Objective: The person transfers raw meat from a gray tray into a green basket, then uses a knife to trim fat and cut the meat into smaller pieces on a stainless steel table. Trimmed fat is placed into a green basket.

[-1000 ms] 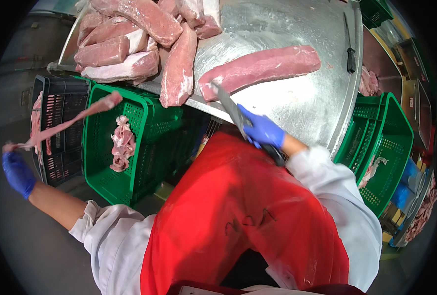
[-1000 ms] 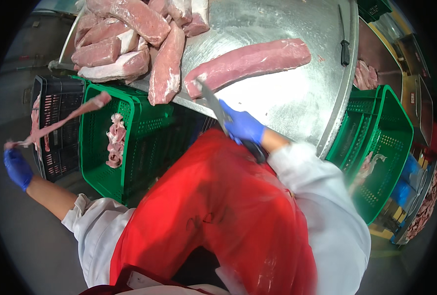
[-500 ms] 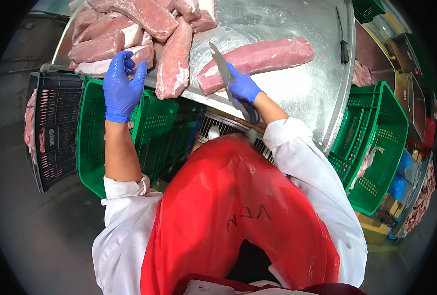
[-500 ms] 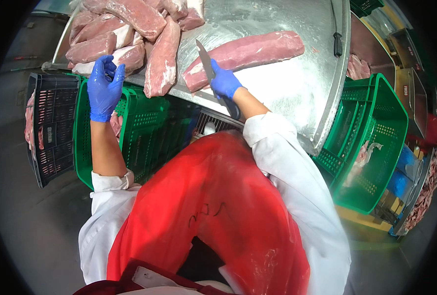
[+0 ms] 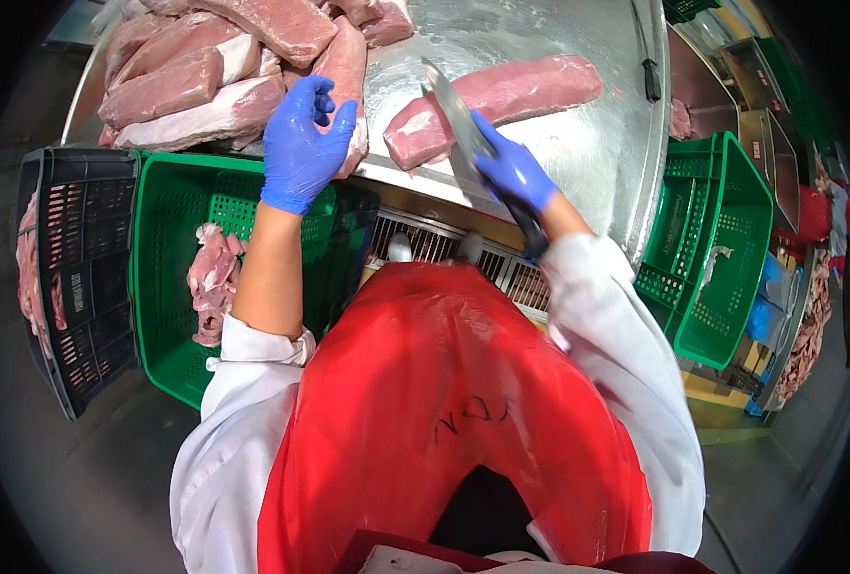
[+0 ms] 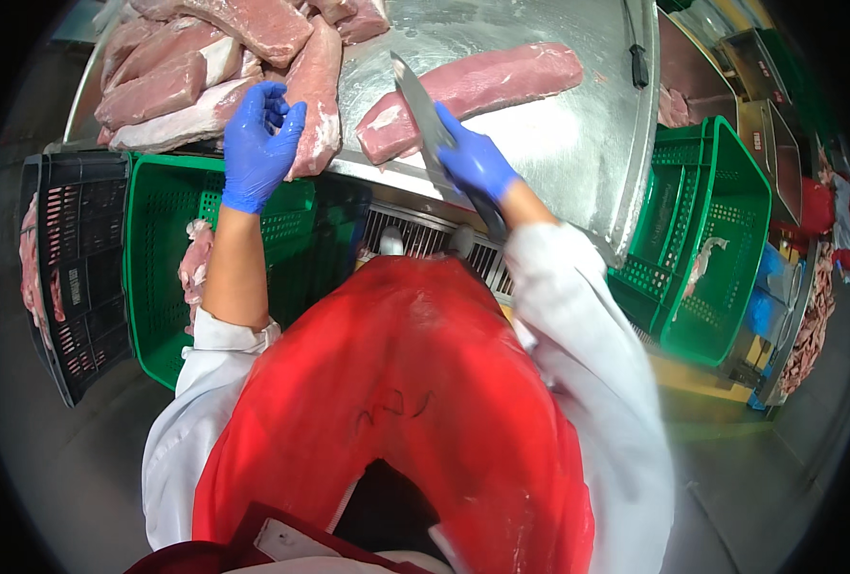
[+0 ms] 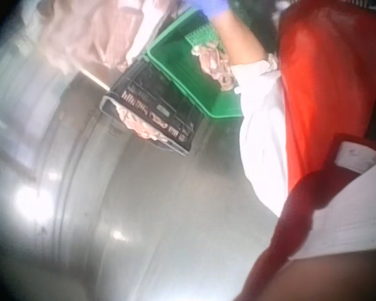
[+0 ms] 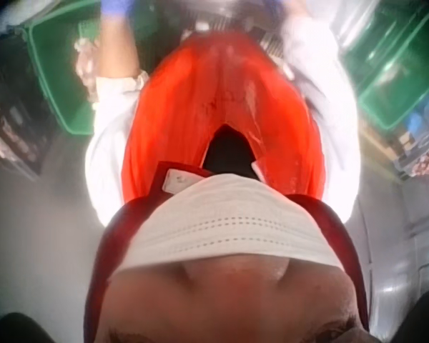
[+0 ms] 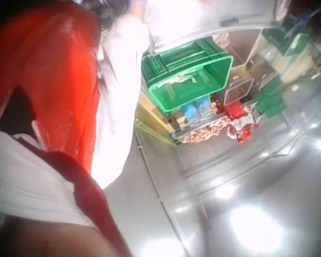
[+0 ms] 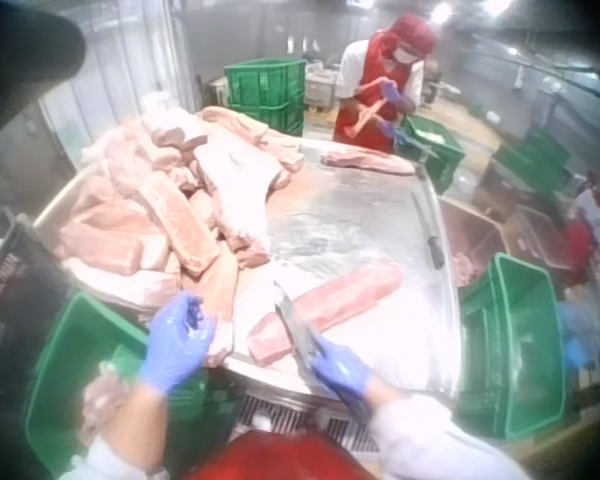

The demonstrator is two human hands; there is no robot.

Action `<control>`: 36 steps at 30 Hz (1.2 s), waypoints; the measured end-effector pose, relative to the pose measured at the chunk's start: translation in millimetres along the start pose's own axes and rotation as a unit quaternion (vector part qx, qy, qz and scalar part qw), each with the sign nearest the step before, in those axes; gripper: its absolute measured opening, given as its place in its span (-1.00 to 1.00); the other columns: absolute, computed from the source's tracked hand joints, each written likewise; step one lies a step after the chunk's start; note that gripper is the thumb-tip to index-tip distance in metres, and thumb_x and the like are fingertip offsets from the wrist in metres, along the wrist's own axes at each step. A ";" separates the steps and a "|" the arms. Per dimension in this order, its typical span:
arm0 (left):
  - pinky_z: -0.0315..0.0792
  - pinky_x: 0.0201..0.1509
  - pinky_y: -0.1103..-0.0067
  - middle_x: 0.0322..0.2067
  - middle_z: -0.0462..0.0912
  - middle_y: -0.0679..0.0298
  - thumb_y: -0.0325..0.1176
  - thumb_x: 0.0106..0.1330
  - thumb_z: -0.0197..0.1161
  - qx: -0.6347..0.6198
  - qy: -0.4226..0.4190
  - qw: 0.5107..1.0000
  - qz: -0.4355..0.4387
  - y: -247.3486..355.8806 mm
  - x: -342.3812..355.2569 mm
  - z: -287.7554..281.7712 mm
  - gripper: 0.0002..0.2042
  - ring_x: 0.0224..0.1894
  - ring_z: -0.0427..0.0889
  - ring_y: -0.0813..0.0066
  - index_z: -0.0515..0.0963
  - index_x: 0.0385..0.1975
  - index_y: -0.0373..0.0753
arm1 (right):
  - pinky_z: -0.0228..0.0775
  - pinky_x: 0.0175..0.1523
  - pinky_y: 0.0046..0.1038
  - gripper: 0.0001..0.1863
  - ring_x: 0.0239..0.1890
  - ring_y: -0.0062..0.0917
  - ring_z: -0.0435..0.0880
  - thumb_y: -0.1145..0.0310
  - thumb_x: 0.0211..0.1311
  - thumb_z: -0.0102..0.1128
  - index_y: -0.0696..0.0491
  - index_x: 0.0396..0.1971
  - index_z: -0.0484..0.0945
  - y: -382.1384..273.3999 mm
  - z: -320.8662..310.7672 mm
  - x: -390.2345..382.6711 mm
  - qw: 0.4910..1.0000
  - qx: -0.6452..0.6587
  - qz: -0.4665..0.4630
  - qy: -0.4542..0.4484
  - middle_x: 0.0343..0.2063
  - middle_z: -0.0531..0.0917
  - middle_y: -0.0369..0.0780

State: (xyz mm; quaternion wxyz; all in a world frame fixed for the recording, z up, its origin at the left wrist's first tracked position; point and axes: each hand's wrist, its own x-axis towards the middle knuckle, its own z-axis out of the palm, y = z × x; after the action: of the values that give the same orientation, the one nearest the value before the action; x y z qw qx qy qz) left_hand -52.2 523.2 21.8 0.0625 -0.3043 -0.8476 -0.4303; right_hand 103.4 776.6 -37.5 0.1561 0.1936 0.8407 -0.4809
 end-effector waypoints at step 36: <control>0.51 -0.28 0.46 -0.52 0.62 0.09 -0.32 0.02 0.29 0.001 -0.258 0.961 -0.099 -98.3 16.8 161.4 -0.81 -0.48 0.55 0.42 0.62 -0.39 -0.26 | 0.49 -0.49 -0.44 -0.14 -0.62 -0.55 0.59 0.48 0.29 0.02 -0.16 0.54 -0.13 47.7 51.1 56.7 0.965 0.240 -0.065 0.082 -0.53 0.62 -0.18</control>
State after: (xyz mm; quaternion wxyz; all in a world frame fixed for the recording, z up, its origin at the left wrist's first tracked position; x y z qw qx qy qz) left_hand -96.6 611.1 -140.4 -0.2012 -0.3193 -0.8614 -0.3399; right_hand 80.3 764.2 -123.7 0.0041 0.2094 0.7214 -0.6601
